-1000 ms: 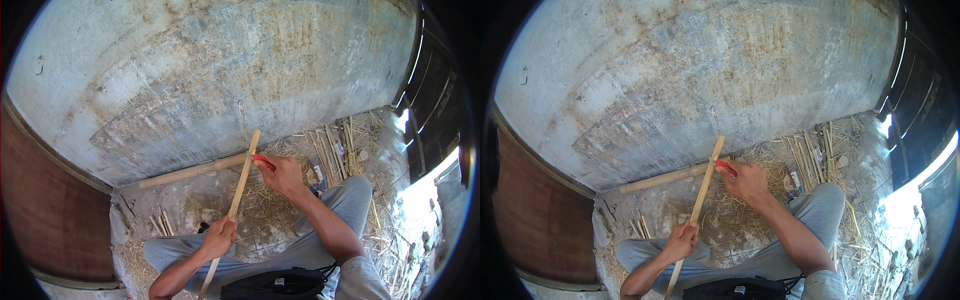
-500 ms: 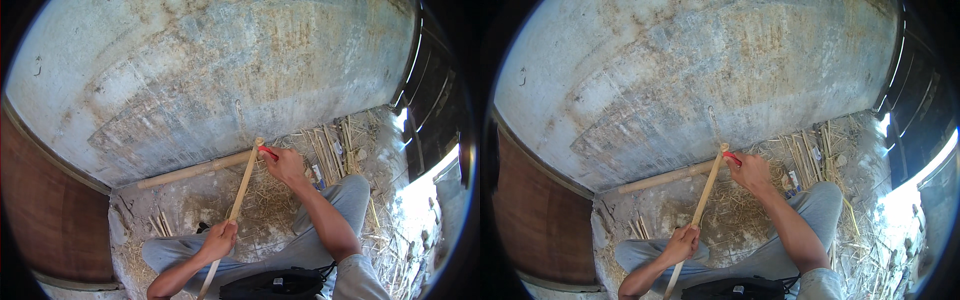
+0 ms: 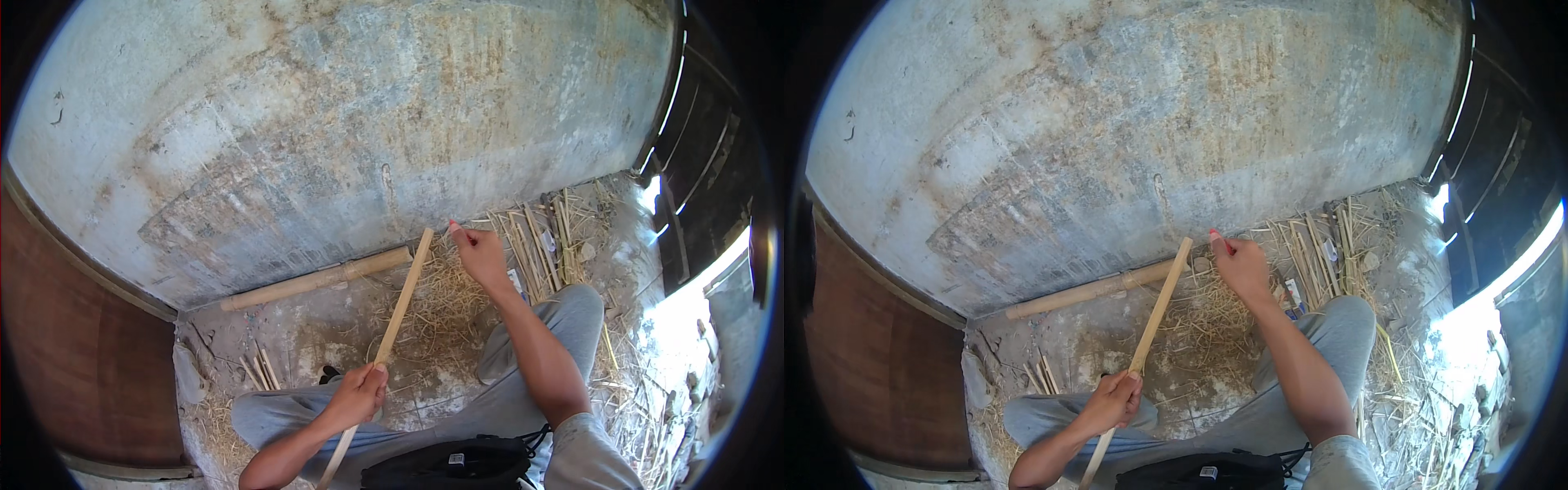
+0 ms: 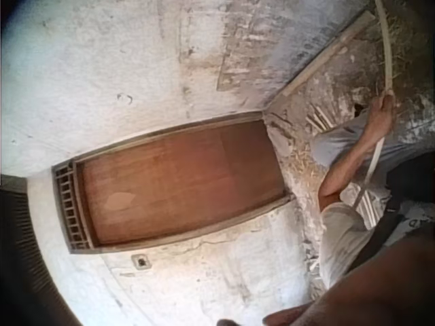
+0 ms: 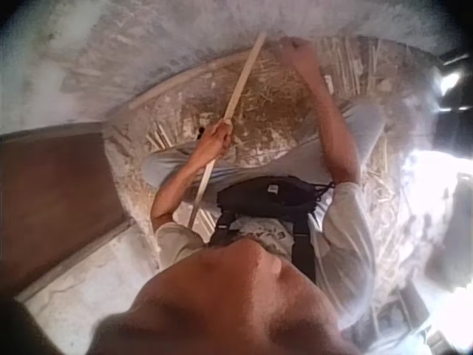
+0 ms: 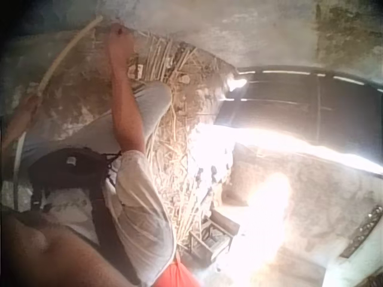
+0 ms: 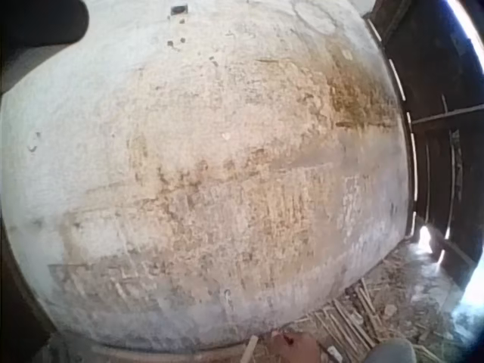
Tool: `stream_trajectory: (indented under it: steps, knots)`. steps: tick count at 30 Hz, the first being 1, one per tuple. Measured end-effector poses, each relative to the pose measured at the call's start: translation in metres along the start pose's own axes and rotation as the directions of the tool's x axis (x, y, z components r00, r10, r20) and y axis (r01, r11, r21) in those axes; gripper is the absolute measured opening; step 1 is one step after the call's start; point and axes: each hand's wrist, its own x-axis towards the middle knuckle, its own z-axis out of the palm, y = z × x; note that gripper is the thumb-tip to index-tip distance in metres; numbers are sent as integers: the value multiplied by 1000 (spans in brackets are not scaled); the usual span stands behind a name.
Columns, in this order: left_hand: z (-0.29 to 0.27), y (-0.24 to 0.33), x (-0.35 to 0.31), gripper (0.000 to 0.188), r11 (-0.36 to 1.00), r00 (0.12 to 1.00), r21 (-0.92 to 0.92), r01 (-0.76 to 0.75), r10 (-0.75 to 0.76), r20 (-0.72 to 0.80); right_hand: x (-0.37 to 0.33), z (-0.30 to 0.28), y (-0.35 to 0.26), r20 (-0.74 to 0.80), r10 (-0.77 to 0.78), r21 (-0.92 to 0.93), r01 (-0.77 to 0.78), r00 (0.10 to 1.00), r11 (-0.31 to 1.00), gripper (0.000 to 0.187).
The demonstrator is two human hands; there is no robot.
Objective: The person scrapes a thin wood strip using a small handheld blade. The person holds the wood strip with one hand while repeatedly pulling the blade along the surface with the other hand to smooth it.
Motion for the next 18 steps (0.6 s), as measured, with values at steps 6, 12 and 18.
stream_trajectory:
  steps: [6, 12, 18]
  knots:
    - [-7, -4, 5, 35, 996, 999, -89, 1, 2, 32, -22, -7, -23, 51, -134, 164, 124, 990, 979, 45]
    - [-8, 1, 5, 36, 995, 998, -83, -55, 53, -25, -48, -12, -38, 86, -282, 56, 278, 956, 959, 38]
    - [-11, 5, 14, 37, 985, 997, -165, -54, 62, 45, -70, 6, -34, 269, -186, 306, 100, 945, 947, 44]
